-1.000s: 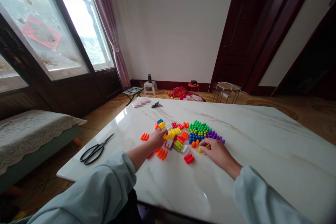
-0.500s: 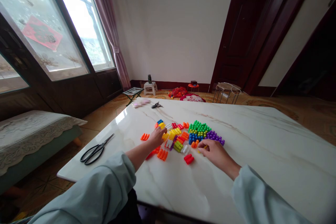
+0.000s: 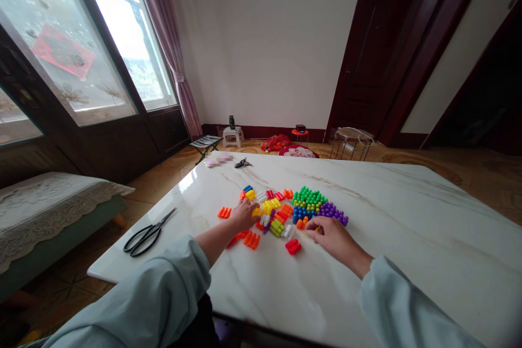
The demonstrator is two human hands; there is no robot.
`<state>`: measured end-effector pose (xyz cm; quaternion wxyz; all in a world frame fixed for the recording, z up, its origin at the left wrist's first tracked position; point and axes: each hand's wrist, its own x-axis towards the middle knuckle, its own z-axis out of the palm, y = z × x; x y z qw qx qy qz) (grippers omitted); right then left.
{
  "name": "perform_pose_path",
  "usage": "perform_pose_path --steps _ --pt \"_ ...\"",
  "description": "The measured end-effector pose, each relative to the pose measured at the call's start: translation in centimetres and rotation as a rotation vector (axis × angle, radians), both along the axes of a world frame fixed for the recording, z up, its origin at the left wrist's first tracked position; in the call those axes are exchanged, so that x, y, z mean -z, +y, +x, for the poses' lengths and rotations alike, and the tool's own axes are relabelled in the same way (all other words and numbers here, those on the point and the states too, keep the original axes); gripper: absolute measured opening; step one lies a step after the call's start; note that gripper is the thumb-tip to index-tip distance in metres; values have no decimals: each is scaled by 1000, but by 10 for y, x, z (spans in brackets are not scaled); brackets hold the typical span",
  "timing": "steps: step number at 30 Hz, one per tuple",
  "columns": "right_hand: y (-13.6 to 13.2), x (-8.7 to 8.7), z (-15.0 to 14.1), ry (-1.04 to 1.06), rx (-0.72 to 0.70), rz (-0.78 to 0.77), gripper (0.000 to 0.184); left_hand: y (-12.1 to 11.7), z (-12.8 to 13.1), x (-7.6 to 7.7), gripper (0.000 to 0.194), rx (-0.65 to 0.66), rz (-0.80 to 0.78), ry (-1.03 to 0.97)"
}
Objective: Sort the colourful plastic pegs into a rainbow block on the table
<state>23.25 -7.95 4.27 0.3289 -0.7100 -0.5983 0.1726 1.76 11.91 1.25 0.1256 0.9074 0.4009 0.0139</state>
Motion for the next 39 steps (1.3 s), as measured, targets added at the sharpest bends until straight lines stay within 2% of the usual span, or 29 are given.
perform_pose_path --steps 10,13,16,18,22,24,26,32,36,39 --pt "0 -2 -1 3 -15 -11 19 -3 0 -4 41 -1 -50 -96" --pt "0 -3 -2 7 -15 2 17 -1 1 -15 40 -36 -76 -170" --pt "0 -5 -5 10 -16 23 15 -6 7 -33 37 -69 -124 -258" --pt "0 -6 -8 37 -11 47 14 -17 14 -45 36 -76 -350 -389" --pt "3 -11 -18 192 50 104 29 -51 26 -59 41 -73 -1160 -726" --pt "4 -14 -23 295 60 120 41 -66 31 -62 40 -64 -1394 -751" --pt "4 -18 -27 387 32 117 47 -75 35 -64 35 -69 -1508 -748" --pt "3 -25 -31 512 -22 104 43 -85 38 -67 28 -48 -1567 -753" --pt "3 -21 -30 545 19 102 44 -88 34 -65 37 109 -1485 -764" --pt "5 -16 -26 471 49 93 41 -89 34 -60 47 127 -1413 -753"
